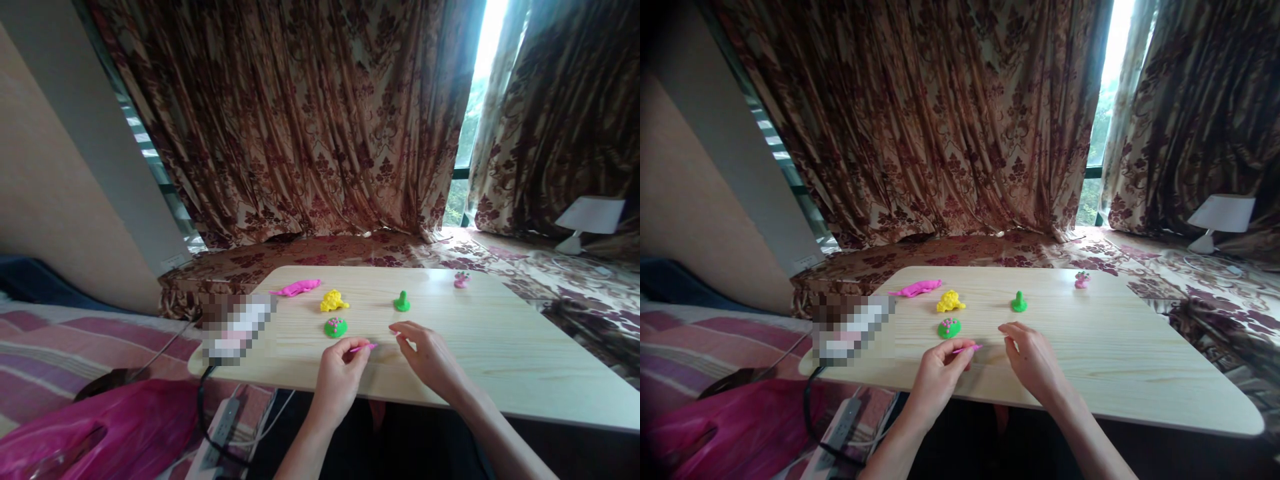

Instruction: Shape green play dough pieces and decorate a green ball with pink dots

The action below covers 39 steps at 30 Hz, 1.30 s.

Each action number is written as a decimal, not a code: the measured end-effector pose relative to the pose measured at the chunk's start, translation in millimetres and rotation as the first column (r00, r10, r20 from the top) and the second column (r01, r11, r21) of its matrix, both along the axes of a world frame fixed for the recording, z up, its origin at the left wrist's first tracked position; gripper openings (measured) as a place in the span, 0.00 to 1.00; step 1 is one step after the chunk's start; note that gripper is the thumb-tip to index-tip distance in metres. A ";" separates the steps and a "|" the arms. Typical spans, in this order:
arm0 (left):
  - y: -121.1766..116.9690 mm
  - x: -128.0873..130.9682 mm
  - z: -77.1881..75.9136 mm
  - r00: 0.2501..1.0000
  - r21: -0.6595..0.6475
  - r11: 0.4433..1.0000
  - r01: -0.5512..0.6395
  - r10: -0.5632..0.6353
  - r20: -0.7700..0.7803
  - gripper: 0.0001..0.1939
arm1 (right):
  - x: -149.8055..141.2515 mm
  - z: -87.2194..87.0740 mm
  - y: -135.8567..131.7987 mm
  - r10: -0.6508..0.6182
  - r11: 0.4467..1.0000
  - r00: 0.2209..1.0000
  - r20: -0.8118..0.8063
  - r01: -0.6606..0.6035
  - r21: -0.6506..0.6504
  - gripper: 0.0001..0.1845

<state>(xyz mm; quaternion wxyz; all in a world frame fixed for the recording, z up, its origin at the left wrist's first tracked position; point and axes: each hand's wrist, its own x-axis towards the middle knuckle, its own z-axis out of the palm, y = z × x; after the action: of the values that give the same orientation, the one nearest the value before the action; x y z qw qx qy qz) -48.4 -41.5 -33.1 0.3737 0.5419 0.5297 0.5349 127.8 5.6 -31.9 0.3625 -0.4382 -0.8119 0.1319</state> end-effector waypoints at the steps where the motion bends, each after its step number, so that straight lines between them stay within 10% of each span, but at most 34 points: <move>1: -0.5 0.5 0.5 1.000 0.004 1.000 0.006 -0.006 0.003 0.14 | -1.7 3.4 -5.3 0.016 1.000 1.000 -0.025 -0.016 -0.004 0.15; 14: -3.6 7.1 2.2 0.956 -0.031 0.983 0.181 -0.168 0.240 0.15 | -23.3 20.3 -28.8 0.160 0.987 0.981 -0.115 -0.159 0.012 0.07; 24: -2.2 -0.2 4.6 0.974 -0.072 0.997 -0.036 0.051 0.219 0.13 | -9.5 4.2 -3.2 -0.063 0.995 0.993 -0.098 0.070 0.066 0.06; 39: -6.3 -1.5 12.1 0.963 -0.060 0.993 -0.105 0.117 0.245 0.12 | -19.3 0.9 26.8 0.015 0.997 0.993 0.117 -0.023 0.069 0.12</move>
<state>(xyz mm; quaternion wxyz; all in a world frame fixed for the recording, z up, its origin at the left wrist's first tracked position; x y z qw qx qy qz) -49.9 -47.9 -21.0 0.4188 0.4316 0.5206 0.6060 108.6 32.4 -31.0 0.3284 -0.4245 -0.8399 0.0808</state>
